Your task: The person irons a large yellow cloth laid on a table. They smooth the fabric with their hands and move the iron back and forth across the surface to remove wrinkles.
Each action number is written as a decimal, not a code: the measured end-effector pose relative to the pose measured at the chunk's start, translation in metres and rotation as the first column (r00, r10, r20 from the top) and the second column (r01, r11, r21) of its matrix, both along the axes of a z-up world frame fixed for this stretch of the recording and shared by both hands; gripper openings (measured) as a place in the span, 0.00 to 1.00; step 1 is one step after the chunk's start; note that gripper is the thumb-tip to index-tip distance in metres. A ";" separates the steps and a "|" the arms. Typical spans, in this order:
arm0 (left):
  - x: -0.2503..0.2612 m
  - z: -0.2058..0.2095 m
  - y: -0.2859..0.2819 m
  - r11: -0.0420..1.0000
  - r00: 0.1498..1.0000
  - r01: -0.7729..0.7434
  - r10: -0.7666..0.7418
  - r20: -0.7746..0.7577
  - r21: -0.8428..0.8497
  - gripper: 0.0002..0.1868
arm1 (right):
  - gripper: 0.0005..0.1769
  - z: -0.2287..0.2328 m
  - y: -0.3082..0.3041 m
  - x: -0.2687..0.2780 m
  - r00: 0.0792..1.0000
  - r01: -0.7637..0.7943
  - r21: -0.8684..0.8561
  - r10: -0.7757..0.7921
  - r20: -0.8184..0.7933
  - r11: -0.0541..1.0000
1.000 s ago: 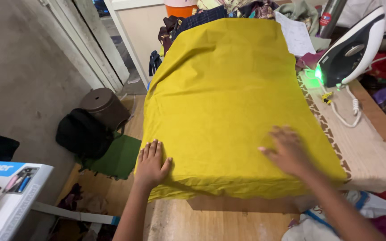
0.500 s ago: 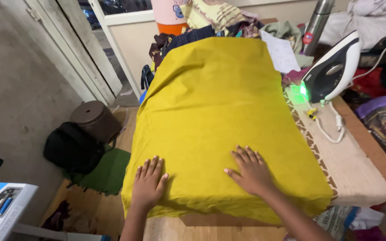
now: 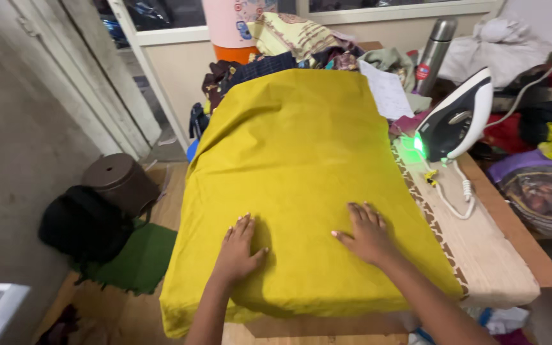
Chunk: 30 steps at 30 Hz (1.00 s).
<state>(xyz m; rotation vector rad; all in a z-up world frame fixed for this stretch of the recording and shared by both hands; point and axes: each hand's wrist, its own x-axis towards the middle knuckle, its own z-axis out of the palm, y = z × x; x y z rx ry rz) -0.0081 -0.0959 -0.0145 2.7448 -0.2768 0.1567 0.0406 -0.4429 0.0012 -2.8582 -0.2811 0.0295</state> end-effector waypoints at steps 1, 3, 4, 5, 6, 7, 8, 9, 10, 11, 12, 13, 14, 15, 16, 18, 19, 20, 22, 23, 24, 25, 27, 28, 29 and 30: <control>0.004 0.001 -0.002 1.000 1.000 0.015 -0.015 -0.008 -0.011 0.46 | 0.53 -0.002 -0.007 0.001 1.000 0.018 0.027 -0.019 0.025 0.999; 0.019 0.005 -0.003 0.999 0.999 0.013 -0.014 -0.036 -0.035 0.45 | 0.52 0.002 -0.029 0.011 0.999 -0.020 0.002 0.020 -0.044 1.000; 0.024 0.004 -0.001 0.999 0.998 0.006 -0.009 -0.055 -0.047 0.45 | 0.52 0.002 -0.039 0.015 0.996 -0.045 -0.009 0.044 -0.083 0.999; 0.033 0.001 -0.002 0.998 0.999 0.029 -0.030 -0.033 -0.047 0.44 | 0.51 0.000 -0.049 0.019 0.995 -0.065 0.084 0.071 -0.068 0.994; 0.047 -0.002 -0.007 0.998 0.999 0.051 -0.051 -0.007 -0.046 0.44 | 0.50 -0.001 -0.061 0.026 0.994 -0.089 0.175 0.098 -0.045 0.981; 0.059 -0.006 -0.011 0.996 0.997 0.072 -0.071 0.020 -0.045 0.44 | 0.50 -0.004 -0.075 0.032 0.992 -0.113 0.265 0.123 -0.018 0.958; 0.074 -0.008 -0.016 0.994 0.995 0.092 -0.090 0.031 -0.054 0.42 | 0.49 -0.008 -0.087 0.040 0.997 -0.071 0.241 0.076 -0.012 0.968; 0.089 -0.010 -0.025 0.992 0.993 0.112 -0.109 0.042 -0.062 0.41 | 0.48 -0.012 -0.099 0.048 1.000 -0.027 0.218 0.029 -0.005 0.976; 0.096 -0.015 -0.038 0.989 0.991 0.130 -0.127 0.041 -0.071 0.39 | 0.48 -0.020 -0.114 0.049 1.000 0.019 0.196 -0.017 -0.009 0.980; 0.106 -0.019 -0.053 0.983 0.993 0.116 -0.111 0.042 -0.143 0.38 | 0.48 -0.027 -0.131 0.050 0.998 0.049 0.203 -0.054 0.019 0.978; 0.113 -0.021 -0.066 0.973 0.995 0.095 -0.089 0.039 -0.211 0.37 | 0.48 -0.034 -0.147 0.050 0.995 0.074 0.214 -0.086 0.046 0.974; 0.118 -0.022 -0.082 0.966 0.995 0.094 -0.086 0.045 -0.242 0.33 | 0.48 -0.039 -0.163 0.049 0.989 0.047 0.285 -0.085 0.123 0.957; 0.124 -0.020 -0.096 0.957 0.996 0.089 -0.078 0.051 -0.274 0.30 | 0.48 -0.041 -0.177 0.051 0.976 0.013 0.349 -0.088 0.200 0.937; 0.130 -0.015 -0.105 0.965 0.996 0.089 -0.085 0.027 -0.248 0.32 | 0.54 -0.040 -0.187 0.054 0.983 0.125 0.478 -0.173 0.057 0.870; 0.131 -0.012 -0.114 0.970 0.996 0.083 -0.086 -0.001 -0.226 0.33 | 0.62 -0.035 -0.197 0.058 0.968 0.246 0.574 -0.231 -0.100 0.781; 0.124 -0.005 -0.126 0.988 0.995 0.067 -0.076 -0.061 -0.140 0.36 | 0.68 -0.017 -0.208 0.069 0.915 0.403 0.544 -0.325 -0.238 0.736; 0.116 -0.002 -0.131 0.996 0.994 0.057 -0.064 -0.092 -0.074 0.38 | 0.67 -0.005 -0.218 0.074 0.901 0.434 0.440 -0.381 -0.207 0.786; 0.110 0.000 -0.136 0.999 0.991 0.045 -0.046 -0.124 -0.008 0.39 | 0.65 0.004 -0.226 0.082 0.887 0.462 0.329 -0.429 -0.172 0.823; 0.104 0.004 -0.141 0.999 0.995 0.021 -0.017 -0.099 0.041 0.39 | 0.75 0.013 -0.249 0.105 0.875 0.412 0.558 -0.484 -0.021 0.720; 0.099 0.004 -0.142 0.998 0.996 0.007 -0.001 -0.089 0.065 0.39 | 0.80 0.011 -0.266 0.116 0.854 0.365 0.658 -0.519 0.045 0.658; 0.095 0.005 -0.144 0.999 0.996 -0.003 0.007 -0.085 0.049 0.39 | 0.80 0.008 -0.283 0.128 0.825 0.342 0.646 -0.547 0.140 0.683; 0.091 0.006 -0.143 0.999 0.997 -0.013 0.015 -0.080 0.034 0.39 | 0.80 0.005 -0.302 0.140 0.789 0.320 0.631 -0.567 0.236 0.707; 0.092 0.016 -0.143 0.999 0.997 -0.032 0.033 -0.073 0.021 0.39 | 0.78 0.004 -0.332 0.171 0.732 0.287 0.600 -0.575 0.365 0.746; 0.091 0.018 -0.143 0.999 0.996 -0.037 0.039 -0.085 0.026 0.39 | 0.76 0.002 -0.343 0.183 0.721 0.287 0.585 -0.573 0.389 0.758; 0.090 0.019 -0.144 0.999 0.994 -0.042 0.045 -0.097 0.031 0.39 | 0.74 0.001 -0.351 0.193 0.710 0.286 0.571 -0.571 0.413 0.769; 0.087 0.020 -0.144 0.998 0.994 -0.060 0.061 -0.088 0.014 0.39 | 0.71 0.003 -0.354 0.202 0.751 0.188 0.644 -0.532 0.392 0.741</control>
